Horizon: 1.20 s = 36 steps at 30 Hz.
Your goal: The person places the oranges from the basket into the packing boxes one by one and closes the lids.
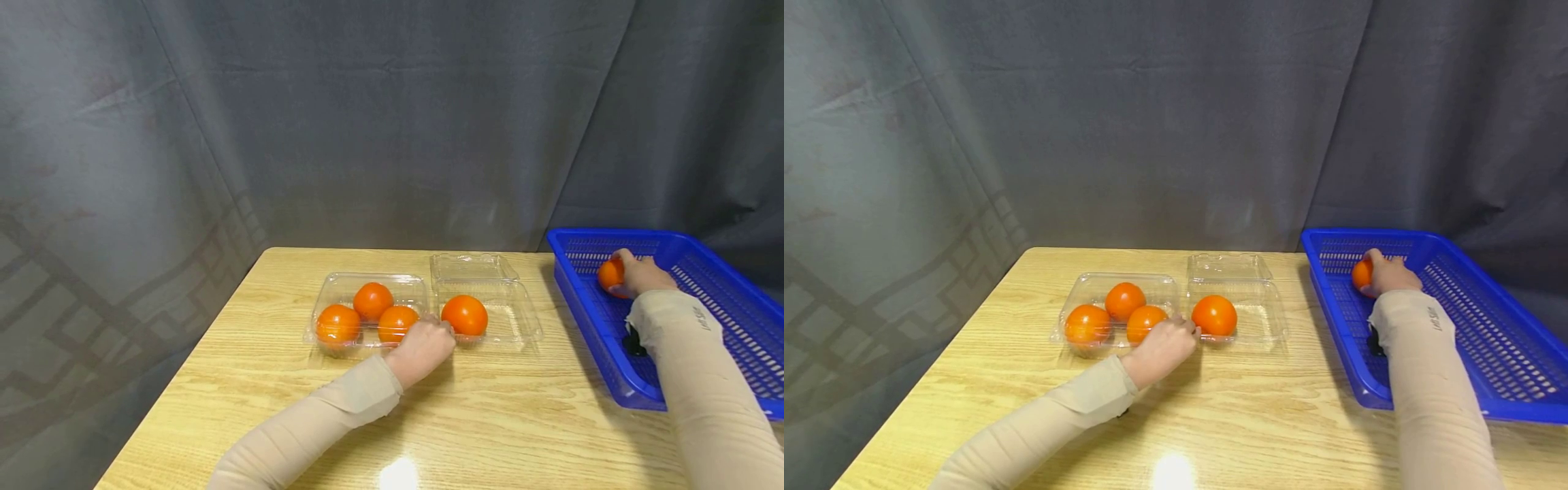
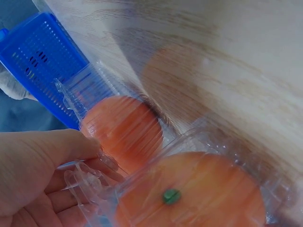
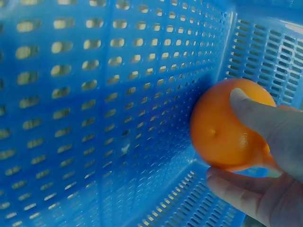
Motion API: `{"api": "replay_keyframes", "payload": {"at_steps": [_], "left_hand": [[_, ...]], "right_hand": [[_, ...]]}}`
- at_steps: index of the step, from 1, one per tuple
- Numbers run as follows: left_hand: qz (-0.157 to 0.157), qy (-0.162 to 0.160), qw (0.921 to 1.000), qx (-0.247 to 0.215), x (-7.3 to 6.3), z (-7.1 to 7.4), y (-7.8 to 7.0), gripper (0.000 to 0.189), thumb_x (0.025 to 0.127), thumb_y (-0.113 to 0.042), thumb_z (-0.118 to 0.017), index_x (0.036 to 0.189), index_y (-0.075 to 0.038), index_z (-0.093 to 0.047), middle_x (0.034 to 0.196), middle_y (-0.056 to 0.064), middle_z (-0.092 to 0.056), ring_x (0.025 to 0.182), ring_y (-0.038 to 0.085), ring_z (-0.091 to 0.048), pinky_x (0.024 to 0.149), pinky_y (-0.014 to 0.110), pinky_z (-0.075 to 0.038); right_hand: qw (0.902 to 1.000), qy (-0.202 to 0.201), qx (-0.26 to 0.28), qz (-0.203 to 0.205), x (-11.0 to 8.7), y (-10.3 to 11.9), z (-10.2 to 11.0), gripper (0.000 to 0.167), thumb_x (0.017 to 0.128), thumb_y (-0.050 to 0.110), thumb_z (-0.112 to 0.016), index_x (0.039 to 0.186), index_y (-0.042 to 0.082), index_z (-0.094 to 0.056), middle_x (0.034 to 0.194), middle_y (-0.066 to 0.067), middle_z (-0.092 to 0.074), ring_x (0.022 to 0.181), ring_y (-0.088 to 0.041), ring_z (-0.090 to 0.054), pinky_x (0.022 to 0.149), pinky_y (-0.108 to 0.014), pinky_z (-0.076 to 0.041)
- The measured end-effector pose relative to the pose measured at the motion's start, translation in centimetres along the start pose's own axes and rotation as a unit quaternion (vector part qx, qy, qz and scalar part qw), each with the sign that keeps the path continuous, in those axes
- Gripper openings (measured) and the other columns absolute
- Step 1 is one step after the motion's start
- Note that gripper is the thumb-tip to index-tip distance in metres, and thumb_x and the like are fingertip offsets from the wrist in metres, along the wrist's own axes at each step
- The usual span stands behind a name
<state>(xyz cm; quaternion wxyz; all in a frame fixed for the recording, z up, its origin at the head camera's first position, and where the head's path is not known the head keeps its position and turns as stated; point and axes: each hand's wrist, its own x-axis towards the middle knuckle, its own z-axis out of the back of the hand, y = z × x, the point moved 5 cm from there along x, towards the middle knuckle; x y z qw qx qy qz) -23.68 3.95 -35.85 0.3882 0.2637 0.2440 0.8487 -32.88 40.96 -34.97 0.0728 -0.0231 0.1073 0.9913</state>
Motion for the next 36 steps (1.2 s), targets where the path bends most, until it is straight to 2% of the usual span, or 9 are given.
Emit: {"api": "replay_keyframes", "payload": {"at_steps": [7, 17, 26, 36], "left_hand": [[0.002, -0.013, 0.9999, 0.008, -0.1, 0.0, 0.0, 0.011, 0.08, -0.014, -0.068, 0.082, -0.024, -0.072, 0.076, -0.013, -0.069, 0.064, 0.0, -0.059, 0.057, 0.009, -0.048], [0.001, -0.023, 0.9997, 0.011, -0.2, 0.2, 0.0, 0.012, 0.08, -0.013, -0.068, 0.081, -0.024, -0.072, 0.074, -0.013, -0.069, 0.062, 0.0, -0.058, 0.057, 0.009, -0.047], [0.006, -0.021, 0.9997, 0.014, -0.1, 0.0, 0.0, 0.013, 0.08, -0.011, -0.066, 0.08, -0.023, -0.072, 0.073, -0.012, -0.069, 0.062, 0.001, -0.058, 0.056, 0.009, -0.048], [0.002, -0.023, 0.9997, 0.012, -0.1, 0.1, 0.0, 0.012, 0.08, -0.012, -0.067, 0.081, -0.023, -0.072, 0.073, -0.012, -0.068, 0.062, 0.001, -0.058, 0.057, 0.009, -0.047]], "right_hand": [[0.9999, -0.013, -0.002, 0.006, 0.0, 0.0, 0.1, 0.068, 0.08, 0.02, -0.07, 0.127, -0.003, -0.026, 0.102, -0.047, -0.035, 0.082, -0.061, -0.049, 0.068, -0.066, -0.045], [0.9999, -0.005, 0.01, 0.004, 0.0, -0.2, 0.3, 0.069, 0.08, 0.022, -0.071, 0.127, -0.003, -0.026, 0.103, -0.045, -0.035, 0.08, -0.059, -0.048, 0.065, -0.063, -0.045], [0.9998, -0.015, 0.014, 0.003, -0.1, 0.1, 1.2, 0.069, 0.082, 0.023, -0.07, 0.128, -0.003, -0.026, 0.104, -0.044, -0.034, 0.082, -0.058, -0.047, 0.069, -0.065, -0.043], [0.9996, -0.025, 0.009, 0.014, -0.3, 0.1, 1.9, 0.068, 0.082, 0.024, -0.07, 0.128, -0.002, -0.026, 0.103, -0.044, -0.034, 0.08, -0.06, -0.049, 0.065, -0.065, -0.044]]}}
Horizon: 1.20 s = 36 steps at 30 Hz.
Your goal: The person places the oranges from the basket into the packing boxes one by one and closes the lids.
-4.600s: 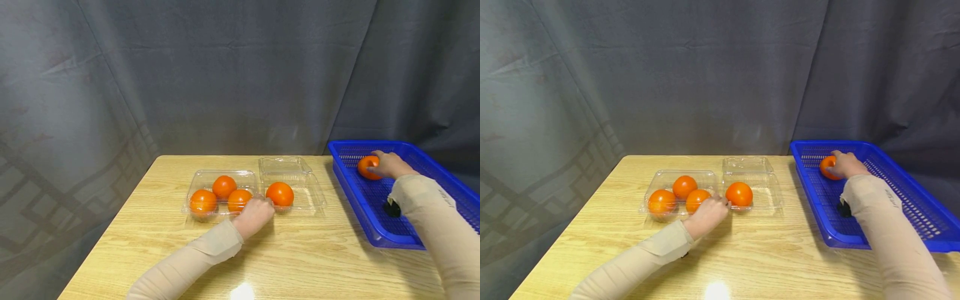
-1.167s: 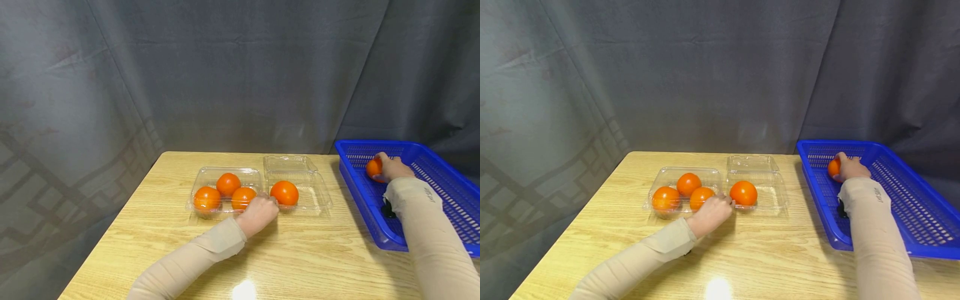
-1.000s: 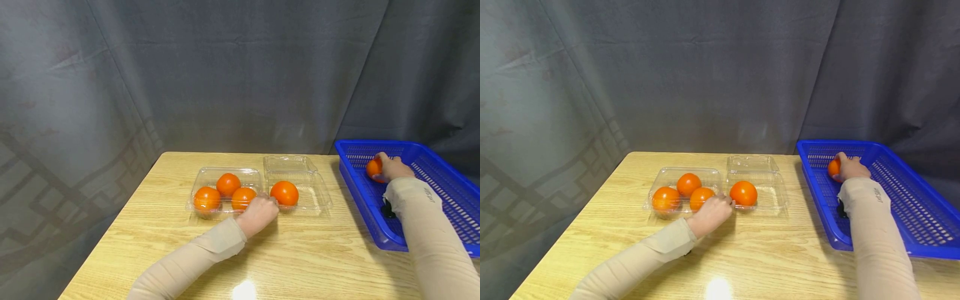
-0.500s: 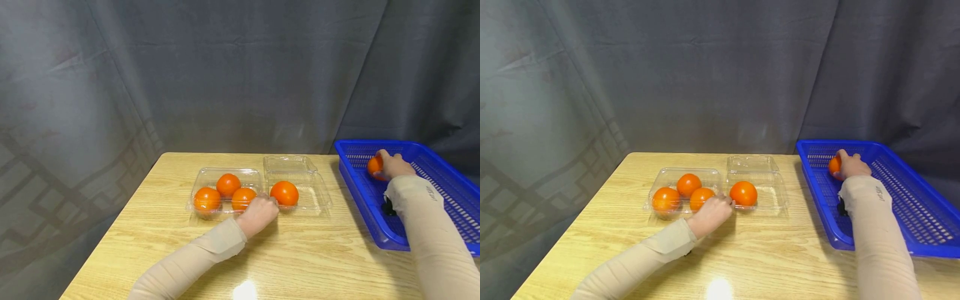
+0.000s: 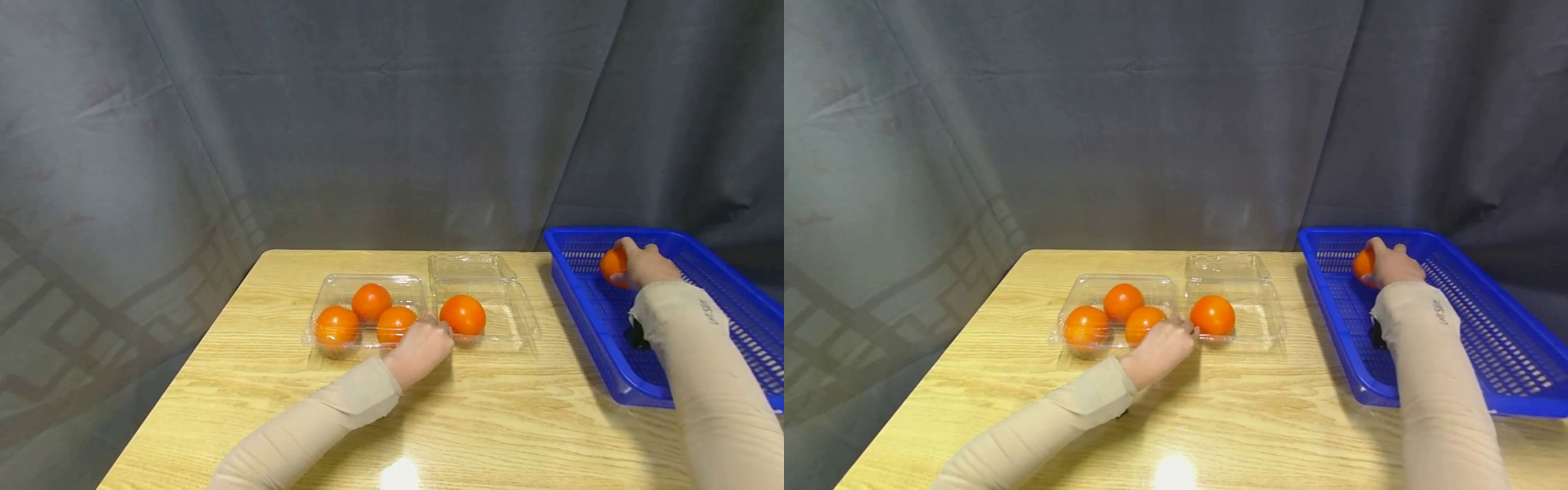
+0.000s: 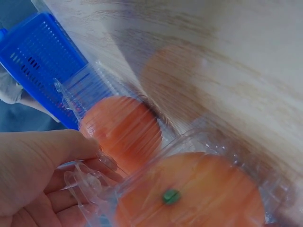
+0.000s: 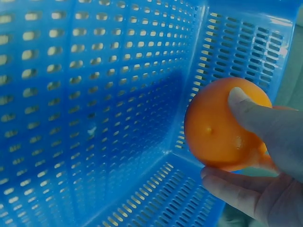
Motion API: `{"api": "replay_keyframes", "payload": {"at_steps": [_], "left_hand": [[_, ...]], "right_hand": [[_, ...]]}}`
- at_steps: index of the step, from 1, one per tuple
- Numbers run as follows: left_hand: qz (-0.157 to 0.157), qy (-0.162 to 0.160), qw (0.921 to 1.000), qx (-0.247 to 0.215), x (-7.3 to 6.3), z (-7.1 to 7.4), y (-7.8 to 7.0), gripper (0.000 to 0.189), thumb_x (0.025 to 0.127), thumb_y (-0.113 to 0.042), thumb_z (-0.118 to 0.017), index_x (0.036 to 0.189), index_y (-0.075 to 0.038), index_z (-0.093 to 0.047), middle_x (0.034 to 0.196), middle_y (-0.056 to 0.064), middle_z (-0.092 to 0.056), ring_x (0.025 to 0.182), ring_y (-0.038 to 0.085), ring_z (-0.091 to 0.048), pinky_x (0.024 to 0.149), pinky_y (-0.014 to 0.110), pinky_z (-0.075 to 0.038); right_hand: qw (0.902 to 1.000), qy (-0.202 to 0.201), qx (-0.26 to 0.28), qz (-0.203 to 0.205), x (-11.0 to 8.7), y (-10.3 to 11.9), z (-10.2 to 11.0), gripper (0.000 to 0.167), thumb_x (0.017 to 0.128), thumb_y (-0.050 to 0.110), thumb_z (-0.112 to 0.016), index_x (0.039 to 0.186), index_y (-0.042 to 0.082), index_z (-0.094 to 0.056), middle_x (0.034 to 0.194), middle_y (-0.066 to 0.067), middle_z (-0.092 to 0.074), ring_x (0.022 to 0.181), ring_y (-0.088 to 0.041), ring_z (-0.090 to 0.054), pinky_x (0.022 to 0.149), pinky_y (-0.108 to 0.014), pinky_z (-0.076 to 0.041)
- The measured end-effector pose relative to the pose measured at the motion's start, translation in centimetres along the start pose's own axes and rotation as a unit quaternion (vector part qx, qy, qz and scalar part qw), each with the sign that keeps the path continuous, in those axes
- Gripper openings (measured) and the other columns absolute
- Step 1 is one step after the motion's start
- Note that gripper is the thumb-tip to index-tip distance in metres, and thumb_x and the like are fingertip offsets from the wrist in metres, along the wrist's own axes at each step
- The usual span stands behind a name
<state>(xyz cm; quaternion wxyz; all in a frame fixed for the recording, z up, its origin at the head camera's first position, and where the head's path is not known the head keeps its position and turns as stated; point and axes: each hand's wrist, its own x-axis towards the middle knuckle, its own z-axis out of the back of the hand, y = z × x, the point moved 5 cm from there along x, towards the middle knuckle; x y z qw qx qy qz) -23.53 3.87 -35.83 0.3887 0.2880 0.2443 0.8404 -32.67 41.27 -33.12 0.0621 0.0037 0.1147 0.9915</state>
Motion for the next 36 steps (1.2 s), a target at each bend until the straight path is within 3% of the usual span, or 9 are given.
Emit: {"api": "replay_keyframes", "payload": {"at_steps": [10, 27, 36], "left_hand": [[-0.002, 0.002, 1.0, 0.005, -0.1, 0.1, 0.0, 0.011, 0.081, -0.013, -0.068, 0.083, -0.023, -0.073, 0.076, -0.012, -0.069, 0.064, 0.001, -0.059, 0.058, 0.01, -0.049], [-0.004, 0.005, 0.9999, -0.013, -0.1, 0.1, 0.0, 0.012, 0.079, -0.013, -0.069, 0.079, -0.024, -0.073, 0.074, -0.013, -0.068, 0.062, 0.0, -0.057, 0.056, 0.01, -0.047], [-0.005, 0.009, 0.9999, -0.009, 0.1, 0.2, 0.0, 0.011, 0.08, -0.013, -0.069, 0.081, -0.023, -0.073, 0.075, -0.012, -0.068, 0.063, 0.0, -0.058, 0.056, 0.01, -0.047]], "right_hand": [[1.0, 0.001, 0.0, 0.006, -0.2, 0.6, 1.2, 0.07, 0.081, 0.025, -0.07, 0.129, -0.001, -0.026, 0.103, -0.043, -0.034, 0.078, -0.057, -0.048, 0.061, -0.059, -0.045], [0.9997, 0.008, -0.012, 0.022, -0.8, 1.7, 2.6, 0.068, 0.085, 0.026, -0.068, 0.13, -0.001, -0.025, 0.106, -0.043, -0.035, 0.081, -0.057, -0.048, 0.065, -0.063, -0.045], [0.9999, 0.005, 0.01, 0.011, -1.1, 1.8, 3.0, 0.07, 0.085, 0.03, -0.067, 0.133, 0.002, -0.024, 0.108, -0.04, -0.034, 0.081, -0.055, -0.046, 0.065, -0.06, -0.043]]}}
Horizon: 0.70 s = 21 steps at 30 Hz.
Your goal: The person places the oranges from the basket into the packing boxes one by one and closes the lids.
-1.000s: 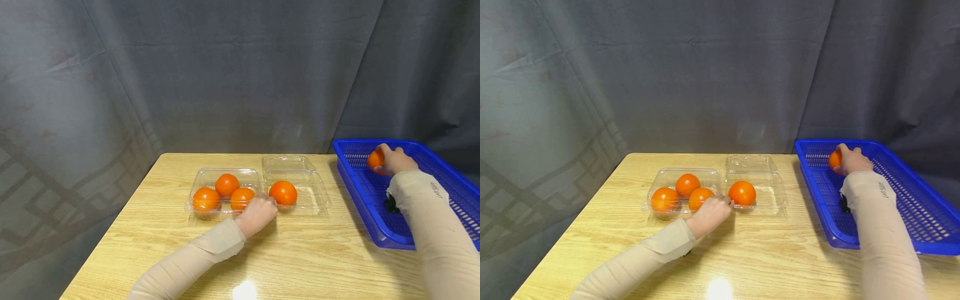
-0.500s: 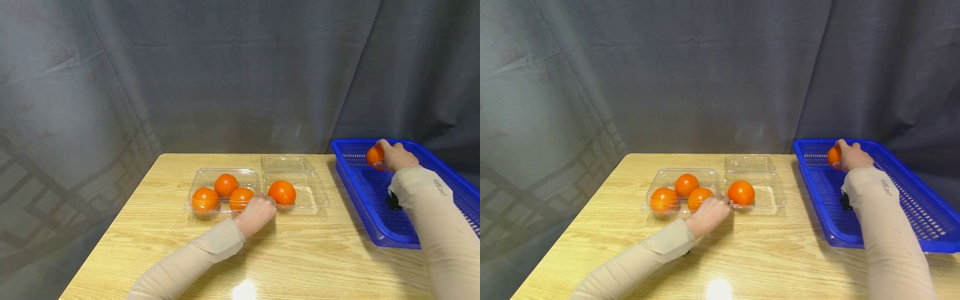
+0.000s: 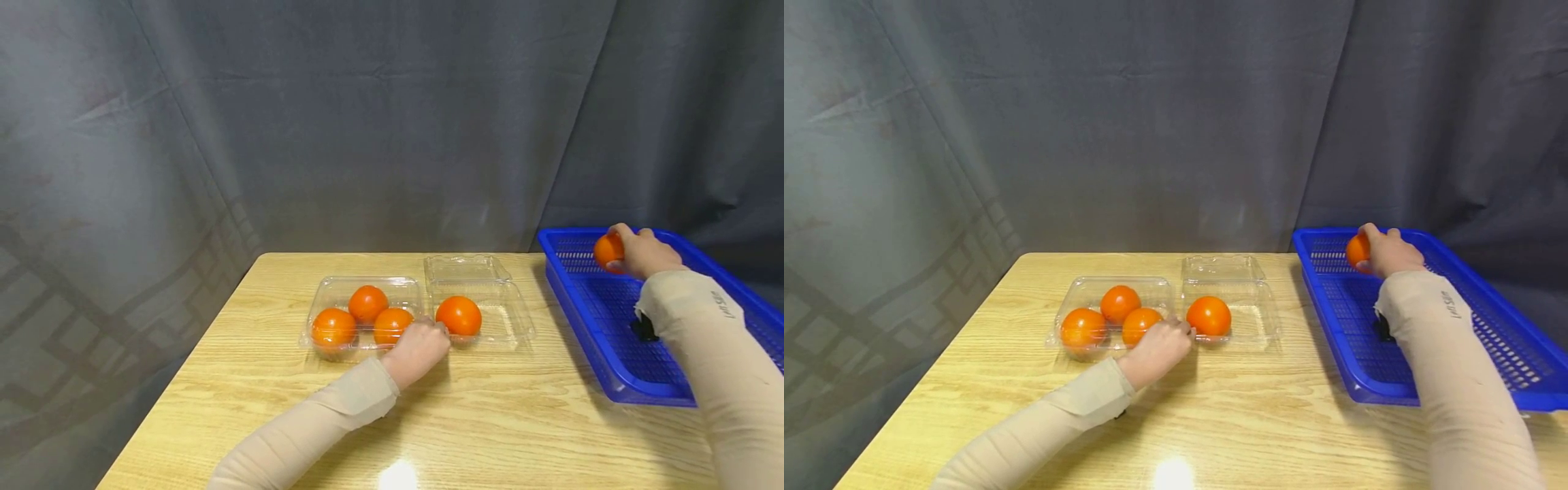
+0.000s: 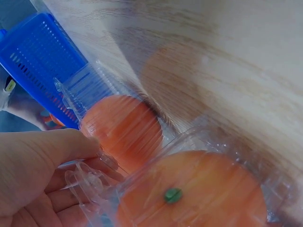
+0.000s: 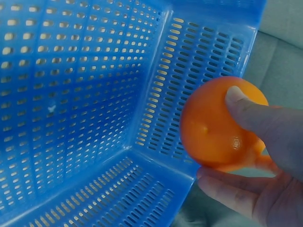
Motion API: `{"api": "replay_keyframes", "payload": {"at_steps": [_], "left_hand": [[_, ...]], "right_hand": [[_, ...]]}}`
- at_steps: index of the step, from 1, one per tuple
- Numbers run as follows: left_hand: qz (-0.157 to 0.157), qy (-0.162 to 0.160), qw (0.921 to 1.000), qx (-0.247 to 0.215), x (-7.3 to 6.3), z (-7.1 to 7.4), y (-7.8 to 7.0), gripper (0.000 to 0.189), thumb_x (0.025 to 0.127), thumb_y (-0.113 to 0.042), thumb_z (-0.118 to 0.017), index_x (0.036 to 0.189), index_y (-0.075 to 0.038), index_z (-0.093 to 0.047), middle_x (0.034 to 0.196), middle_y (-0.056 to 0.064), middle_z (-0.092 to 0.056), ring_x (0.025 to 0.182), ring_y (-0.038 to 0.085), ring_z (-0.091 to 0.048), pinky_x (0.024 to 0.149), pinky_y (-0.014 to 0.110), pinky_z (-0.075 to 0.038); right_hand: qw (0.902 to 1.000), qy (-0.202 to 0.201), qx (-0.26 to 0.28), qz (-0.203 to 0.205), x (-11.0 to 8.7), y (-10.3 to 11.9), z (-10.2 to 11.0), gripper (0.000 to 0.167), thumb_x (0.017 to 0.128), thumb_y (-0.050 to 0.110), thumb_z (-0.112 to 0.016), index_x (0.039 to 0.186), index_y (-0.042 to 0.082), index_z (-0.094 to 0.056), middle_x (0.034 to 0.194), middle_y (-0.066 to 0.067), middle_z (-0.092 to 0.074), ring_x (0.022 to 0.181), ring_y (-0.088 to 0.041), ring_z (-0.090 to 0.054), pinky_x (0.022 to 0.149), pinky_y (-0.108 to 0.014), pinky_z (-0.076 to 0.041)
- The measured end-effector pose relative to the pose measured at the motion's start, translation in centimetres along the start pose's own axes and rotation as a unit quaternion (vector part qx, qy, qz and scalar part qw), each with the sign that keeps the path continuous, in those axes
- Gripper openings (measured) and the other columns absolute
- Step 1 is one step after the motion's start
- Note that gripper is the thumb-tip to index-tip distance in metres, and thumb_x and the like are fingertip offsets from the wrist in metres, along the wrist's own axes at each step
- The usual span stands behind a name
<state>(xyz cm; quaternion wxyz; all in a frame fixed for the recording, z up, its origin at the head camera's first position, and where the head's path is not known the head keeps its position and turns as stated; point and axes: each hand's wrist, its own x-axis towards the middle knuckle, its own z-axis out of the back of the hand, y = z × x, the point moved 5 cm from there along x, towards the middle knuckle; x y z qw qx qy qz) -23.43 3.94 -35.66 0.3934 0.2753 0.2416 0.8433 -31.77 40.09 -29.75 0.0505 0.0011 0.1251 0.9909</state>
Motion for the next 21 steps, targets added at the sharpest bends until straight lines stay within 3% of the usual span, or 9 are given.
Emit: {"api": "replay_keyframes", "payload": {"at_steps": [9, 21], "left_hand": [[0.009, -0.008, 0.9999, 0.002, -0.09, 0.16, -0.01, 0.013, 0.079, -0.011, -0.068, 0.078, -0.024, -0.072, 0.072, -0.013, -0.067, 0.06, 0.001, -0.057, 0.053, 0.01, -0.047], [0.005, -0.001, 1.0, -0.002, -0.06, 0.24, 0.07, 0.01, 0.079, -0.014, -0.069, 0.079, -0.024, -0.072, 0.074, -0.012, -0.068, 0.062, 0.0, -0.058, 0.055, 0.009, -0.047]], "right_hand": [[1.0, 0.005, 0.007, 0.004, -0.38, -0.13, 0.22, 0.07, 0.086, 0.033, -0.066, 0.133, 0.002, -0.024, 0.107, -0.039, -0.034, 0.078, -0.053, -0.047, 0.063, -0.057, -0.044], [1.0, 0.0, 0.006, 0.0, -0.71, 0.14, 0.53, 0.07, 0.088, 0.036, -0.062, 0.136, 0.002, -0.022, 0.111, -0.04, -0.031, 0.086, -0.057, -0.045, 0.068, -0.063, -0.043]]}}
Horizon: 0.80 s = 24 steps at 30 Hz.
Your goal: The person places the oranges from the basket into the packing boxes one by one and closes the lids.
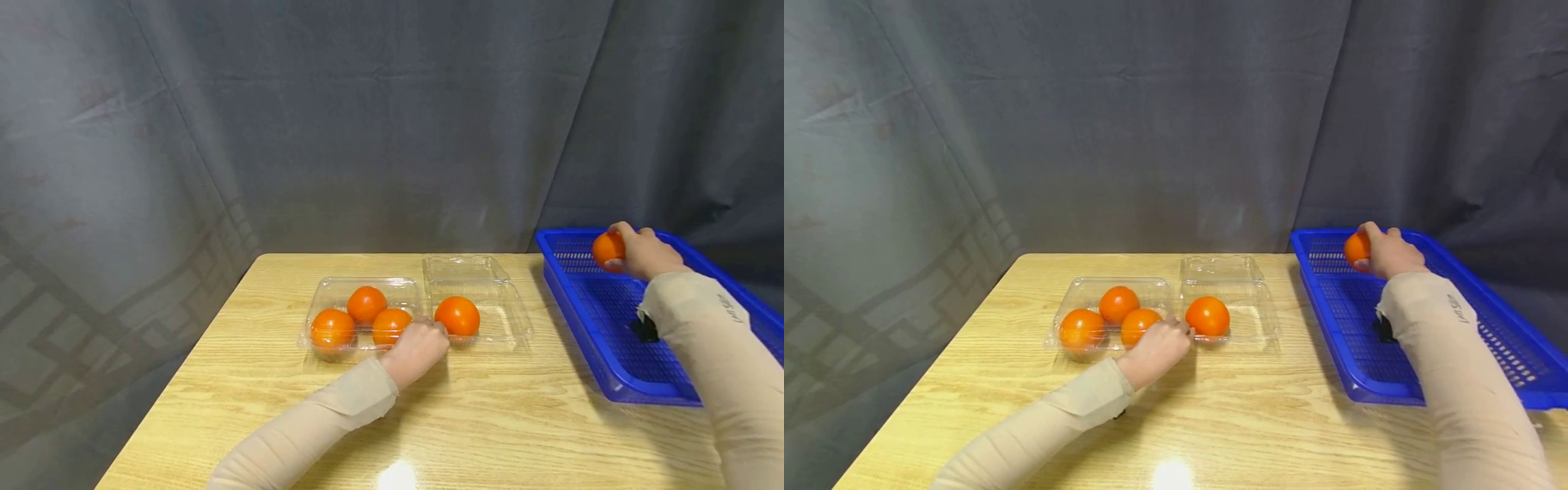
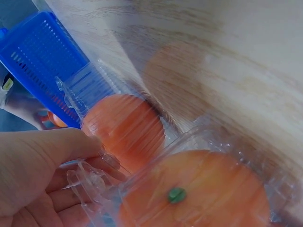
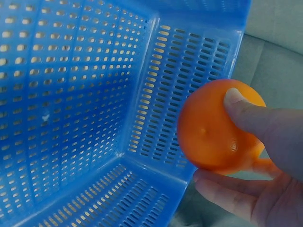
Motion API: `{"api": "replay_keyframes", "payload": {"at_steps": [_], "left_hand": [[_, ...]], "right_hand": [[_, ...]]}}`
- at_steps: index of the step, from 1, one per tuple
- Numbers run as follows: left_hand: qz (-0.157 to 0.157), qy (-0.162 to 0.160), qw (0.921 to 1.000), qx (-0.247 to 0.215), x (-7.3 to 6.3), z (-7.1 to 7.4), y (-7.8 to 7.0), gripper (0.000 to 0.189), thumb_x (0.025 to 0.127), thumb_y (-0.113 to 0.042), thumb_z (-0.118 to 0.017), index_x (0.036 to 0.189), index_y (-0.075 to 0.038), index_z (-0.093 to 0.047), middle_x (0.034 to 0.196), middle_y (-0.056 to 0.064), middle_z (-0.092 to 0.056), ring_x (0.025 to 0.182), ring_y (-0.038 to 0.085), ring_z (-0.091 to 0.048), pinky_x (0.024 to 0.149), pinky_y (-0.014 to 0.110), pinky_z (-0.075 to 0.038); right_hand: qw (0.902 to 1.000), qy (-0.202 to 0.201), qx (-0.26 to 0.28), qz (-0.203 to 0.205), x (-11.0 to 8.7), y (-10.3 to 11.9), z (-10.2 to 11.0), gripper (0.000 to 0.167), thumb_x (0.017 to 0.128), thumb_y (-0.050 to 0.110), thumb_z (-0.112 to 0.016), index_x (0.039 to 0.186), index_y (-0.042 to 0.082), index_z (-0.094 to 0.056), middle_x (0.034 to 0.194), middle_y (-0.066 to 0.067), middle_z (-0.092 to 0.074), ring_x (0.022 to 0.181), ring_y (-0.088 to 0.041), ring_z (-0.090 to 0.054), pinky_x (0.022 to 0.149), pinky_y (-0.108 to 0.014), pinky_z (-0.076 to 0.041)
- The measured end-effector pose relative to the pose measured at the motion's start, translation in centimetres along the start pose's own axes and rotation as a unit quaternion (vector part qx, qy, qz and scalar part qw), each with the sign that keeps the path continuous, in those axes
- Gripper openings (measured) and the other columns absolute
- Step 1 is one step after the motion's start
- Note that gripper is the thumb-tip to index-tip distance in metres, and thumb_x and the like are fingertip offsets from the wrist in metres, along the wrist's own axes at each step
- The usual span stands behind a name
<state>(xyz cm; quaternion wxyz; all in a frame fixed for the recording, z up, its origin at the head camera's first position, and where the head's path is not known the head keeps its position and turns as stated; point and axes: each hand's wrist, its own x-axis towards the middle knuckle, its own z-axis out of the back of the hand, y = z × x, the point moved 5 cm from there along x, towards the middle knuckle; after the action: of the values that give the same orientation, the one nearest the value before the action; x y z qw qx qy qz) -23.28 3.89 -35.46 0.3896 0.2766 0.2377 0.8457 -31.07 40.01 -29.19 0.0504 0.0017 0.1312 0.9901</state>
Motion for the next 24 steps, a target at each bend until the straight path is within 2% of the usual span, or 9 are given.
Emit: {"api": "replay_keyframes", "payload": {"at_steps": [12, 24], "left_hand": [[-0.001, 0.004, 1.0, -0.003, 0.06, -0.16, 0.04, 0.011, 0.08, -0.013, -0.069, 0.08, -0.023, -0.072, 0.075, -0.012, -0.068, 0.062, 0.001, -0.059, 0.056, 0.009, -0.048], [-0.001, 0.004, 0.9999, -0.011, 0.08, -0.11, 0.0, 0.012, 0.08, -0.013, -0.069, 0.08, -0.024, -0.073, 0.076, -0.012, -0.069, 0.063, 0.001, -0.059, 0.057, 0.01, -0.048]], "right_hand": [[0.9998, -0.006, 0.016, -0.007, -0.23, 0.29, 0.24, 0.07, 0.089, 0.035, -0.06, 0.137, 0.002, -0.021, 0.112, -0.039, -0.031, 0.087, -0.055, -0.044, 0.067, -0.061, -0.043], [0.9996, -0.018, 0.023, 0.004, -0.69, 0.91, 0.74, 0.069, 0.089, 0.037, -0.055, 0.14, 0.004, -0.02, 0.118, -0.039, -0.03, 0.089, -0.056, -0.044, 0.072, -0.065, -0.043]]}}
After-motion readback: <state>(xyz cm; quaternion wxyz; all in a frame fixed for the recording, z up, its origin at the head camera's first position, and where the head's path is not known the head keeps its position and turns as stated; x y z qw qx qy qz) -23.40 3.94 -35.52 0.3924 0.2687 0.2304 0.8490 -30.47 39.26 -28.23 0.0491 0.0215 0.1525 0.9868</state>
